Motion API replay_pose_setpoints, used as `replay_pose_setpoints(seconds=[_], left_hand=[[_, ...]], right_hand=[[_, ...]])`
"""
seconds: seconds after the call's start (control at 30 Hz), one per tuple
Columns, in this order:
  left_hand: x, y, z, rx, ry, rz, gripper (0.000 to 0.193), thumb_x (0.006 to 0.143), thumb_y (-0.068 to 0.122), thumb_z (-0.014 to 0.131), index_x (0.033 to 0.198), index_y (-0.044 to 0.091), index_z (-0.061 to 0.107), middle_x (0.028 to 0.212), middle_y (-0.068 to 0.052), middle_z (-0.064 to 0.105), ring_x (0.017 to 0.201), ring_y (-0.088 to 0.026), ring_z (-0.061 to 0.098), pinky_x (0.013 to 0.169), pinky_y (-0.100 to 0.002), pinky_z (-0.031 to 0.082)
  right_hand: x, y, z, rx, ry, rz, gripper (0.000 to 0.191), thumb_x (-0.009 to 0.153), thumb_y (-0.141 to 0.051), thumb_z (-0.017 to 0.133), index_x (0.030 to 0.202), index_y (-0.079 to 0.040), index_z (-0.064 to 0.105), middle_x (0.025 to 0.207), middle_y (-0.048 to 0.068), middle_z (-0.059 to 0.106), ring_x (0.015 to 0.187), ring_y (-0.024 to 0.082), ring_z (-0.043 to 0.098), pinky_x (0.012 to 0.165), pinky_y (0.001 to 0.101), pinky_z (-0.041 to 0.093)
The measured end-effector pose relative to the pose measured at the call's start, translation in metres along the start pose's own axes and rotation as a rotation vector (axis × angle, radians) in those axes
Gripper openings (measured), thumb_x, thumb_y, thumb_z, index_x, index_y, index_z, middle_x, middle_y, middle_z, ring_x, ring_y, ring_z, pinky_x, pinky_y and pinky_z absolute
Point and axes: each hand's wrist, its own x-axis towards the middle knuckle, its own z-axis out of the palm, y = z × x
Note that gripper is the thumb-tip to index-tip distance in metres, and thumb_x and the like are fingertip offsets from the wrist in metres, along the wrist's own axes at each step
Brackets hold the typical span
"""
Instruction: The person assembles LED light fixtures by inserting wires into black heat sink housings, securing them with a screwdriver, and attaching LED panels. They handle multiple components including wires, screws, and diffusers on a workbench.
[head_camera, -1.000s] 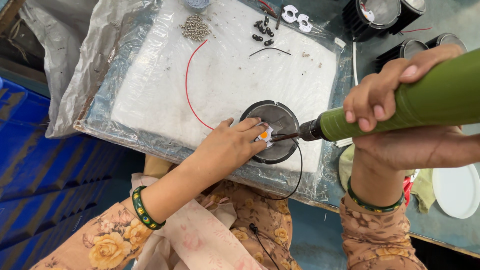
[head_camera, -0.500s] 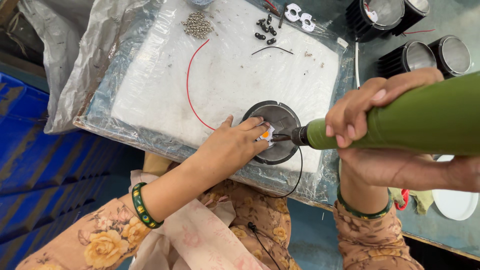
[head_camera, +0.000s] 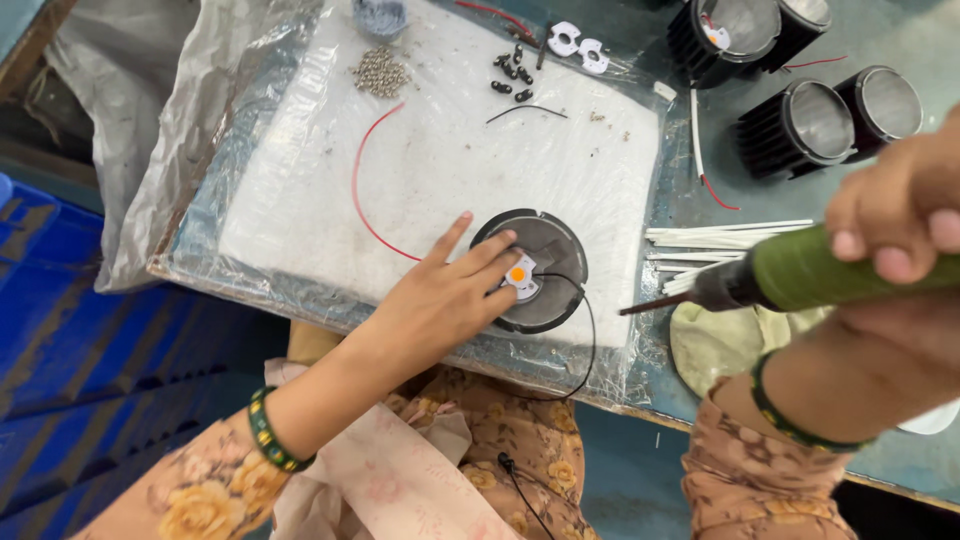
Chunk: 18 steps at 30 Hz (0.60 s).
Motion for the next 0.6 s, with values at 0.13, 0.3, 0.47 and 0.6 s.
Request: replay_pose_setpoints(seconds=[0.13, 0.3, 0.47, 0.6], left_hand=[[-0.013, 0.005, -0.016, 0.135, 0.043, -0.050, 0.027, 0.088, 0.016, 0.061, 0.113, 0.013, 0.069, 0.127, 0.003, 0.065, 0.145, -0.018, 0.044, 0.126, -0.052, 0.015], [-0.007, 0.014, -0.019, 0.286, -0.031, -0.086, 0.022, 0.087, 0.016, 0.061, 0.107, 0.013, 0.070, 0.116, 0.005, 0.065, 0.143, -0.015, 0.044, 0.124, -0.053, 0.014], [0.000, 0.019, -0.019, 0.295, -0.037, -0.112, 0.024, 0.086, 0.014, 0.061, 0.108, 0.014, 0.071, 0.113, 0.005, 0.065, 0.143, -0.016, 0.043, 0.125, -0.053, 0.013], [0.002, 0.021, -0.018, 0.279, -0.064, -0.132, 0.023, 0.085, 0.014, 0.061, 0.105, 0.013, 0.071, 0.111, 0.004, 0.065, 0.145, -0.017, 0.042, 0.124, -0.055, 0.013]], right_hand=[[-0.019, -0.002, -0.028, 0.000, 0.064, 0.025, 0.064, 0.099, -0.063, 0.053, 0.115, -0.002, 0.048, 0.077, 0.011, 0.049, 0.058, 0.020, 0.048, 0.057, 0.0350, 0.045], [-0.035, 0.011, -0.045, 0.008, 0.096, 0.061, 0.060, 0.101, -0.059, 0.056, 0.120, -0.003, 0.047, 0.081, 0.010, 0.047, 0.062, 0.020, 0.046, 0.061, 0.0340, 0.044], [-0.046, 0.016, -0.051, -0.065, 0.071, 0.058, 0.075, 0.090, -0.071, 0.062, 0.122, -0.005, 0.046, 0.082, 0.010, 0.045, 0.062, 0.020, 0.044, 0.063, 0.0341, 0.042], [-0.045, 0.021, -0.052, -0.069, 0.071, 0.053, 0.079, 0.086, -0.073, 0.064, 0.122, -0.005, 0.045, 0.081, 0.010, 0.045, 0.062, 0.021, 0.043, 0.061, 0.0339, 0.043]])
